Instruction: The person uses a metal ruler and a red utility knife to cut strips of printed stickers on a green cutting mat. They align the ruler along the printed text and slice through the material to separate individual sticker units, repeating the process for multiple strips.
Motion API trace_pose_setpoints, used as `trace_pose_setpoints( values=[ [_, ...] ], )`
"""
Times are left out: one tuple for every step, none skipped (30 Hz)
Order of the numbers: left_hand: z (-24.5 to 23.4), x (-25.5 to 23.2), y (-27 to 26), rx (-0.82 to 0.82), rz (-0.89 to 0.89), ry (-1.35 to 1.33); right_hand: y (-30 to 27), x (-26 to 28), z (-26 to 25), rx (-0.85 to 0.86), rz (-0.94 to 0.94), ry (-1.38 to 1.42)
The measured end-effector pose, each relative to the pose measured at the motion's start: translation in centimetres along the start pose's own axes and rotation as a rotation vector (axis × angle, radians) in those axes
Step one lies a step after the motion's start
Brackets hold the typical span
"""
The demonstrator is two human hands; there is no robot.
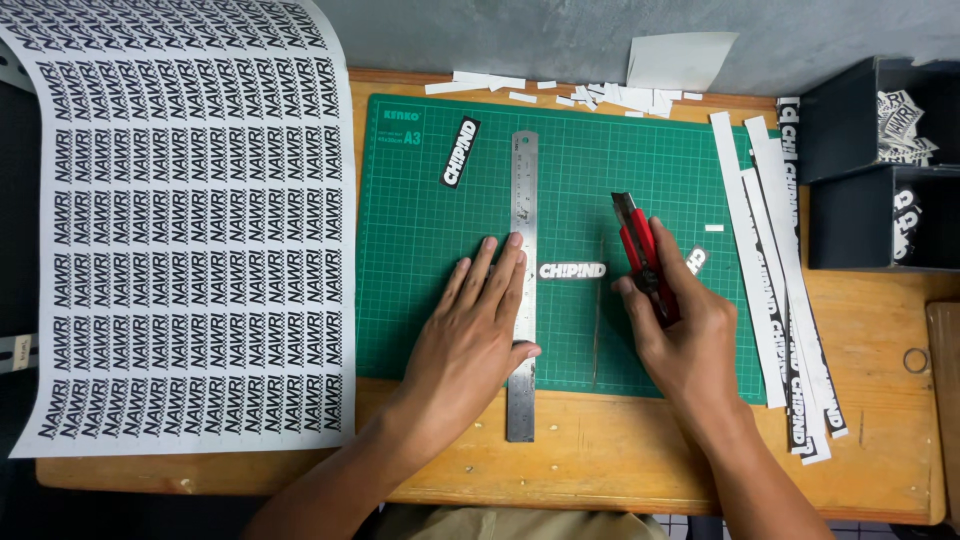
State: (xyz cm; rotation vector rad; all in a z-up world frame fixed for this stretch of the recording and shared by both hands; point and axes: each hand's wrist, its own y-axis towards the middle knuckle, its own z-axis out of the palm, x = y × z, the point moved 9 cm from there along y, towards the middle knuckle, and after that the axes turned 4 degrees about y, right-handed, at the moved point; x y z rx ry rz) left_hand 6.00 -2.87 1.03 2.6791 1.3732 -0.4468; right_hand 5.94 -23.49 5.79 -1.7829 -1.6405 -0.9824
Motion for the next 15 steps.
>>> trace_pose_setpoints(
  values=[
    [0.03, -0.03, 0.03, 0.001, 0.001, 0.000, 0.03, 0.10, -0.04, 0.000, 0.001, 0.000],
    [0.06, -0.03, 0.02, 0.000, -0.001, -0.002, 0.05, 0.21, -0.02, 0.002, 0.000, -0.005],
    [0.09, -0.02, 0.00, 0.000, -0.002, -0.004, 0.08, 0.33, 0.01, 0.004, -0.001, -0.009],
    [0.08, 0.00, 0.00, 0.001, -0.002, -0.004, 0.07, 0.27, 0.04, 0.005, 0.000, -0.009],
    [0.03, 0.00, 0.00, -0.001, -0.002, -0.001, 0.07, 0.19, 0.08, 0.008, 0.002, -0.007],
    [-0.03, 0.02, 0.01, -0.003, -0.002, 0.003, 0.06, 0.13, 0.12, 0.011, 0.004, -0.004],
    [-0.09, 0.04, -0.02, -0.002, -0.002, 0.003, 0.05, 0.04, 0.14, 0.011, 0.005, -0.004],
    [-0.19, 0.05, -0.03, -0.005, 0.000, 0.012, 0.06, -0.04, 0.14, 0.010, 0.004, -0.005],
    [-0.30, 0.06, -0.04, -0.008, 0.001, 0.022, 0.07, -0.10, 0.14, 0.010, 0.003, -0.007],
    [-0.33, 0.15, -0.06, -0.008, 0.000, 0.022, 0.08, -0.15, 0.16, 0.010, 0.002, -0.007],
    [-0.37, 0.20, -0.10, -0.008, 0.004, 0.026, 0.09, -0.19, 0.17, 0.011, 0.003, -0.006],
    [-0.40, 0.27, -0.16, -0.009, 0.007, 0.031, 0.10, -0.23, 0.21, 0.011, 0.002, -0.005],
    [-0.49, 0.26, -0.13, -0.009, 0.005, 0.031, 0.07, -0.26, 0.25, 0.013, 0.001, -0.005],
    [-0.57, 0.24, -0.09, -0.009, 0.006, 0.028, 0.04, -0.33, 0.27, 0.011, 0.004, -0.005],
    [-0.65, 0.22, -0.06, -0.008, 0.006, 0.025, 0.00, -0.40, 0.28, 0.009, 0.007, -0.006]
  ],
)
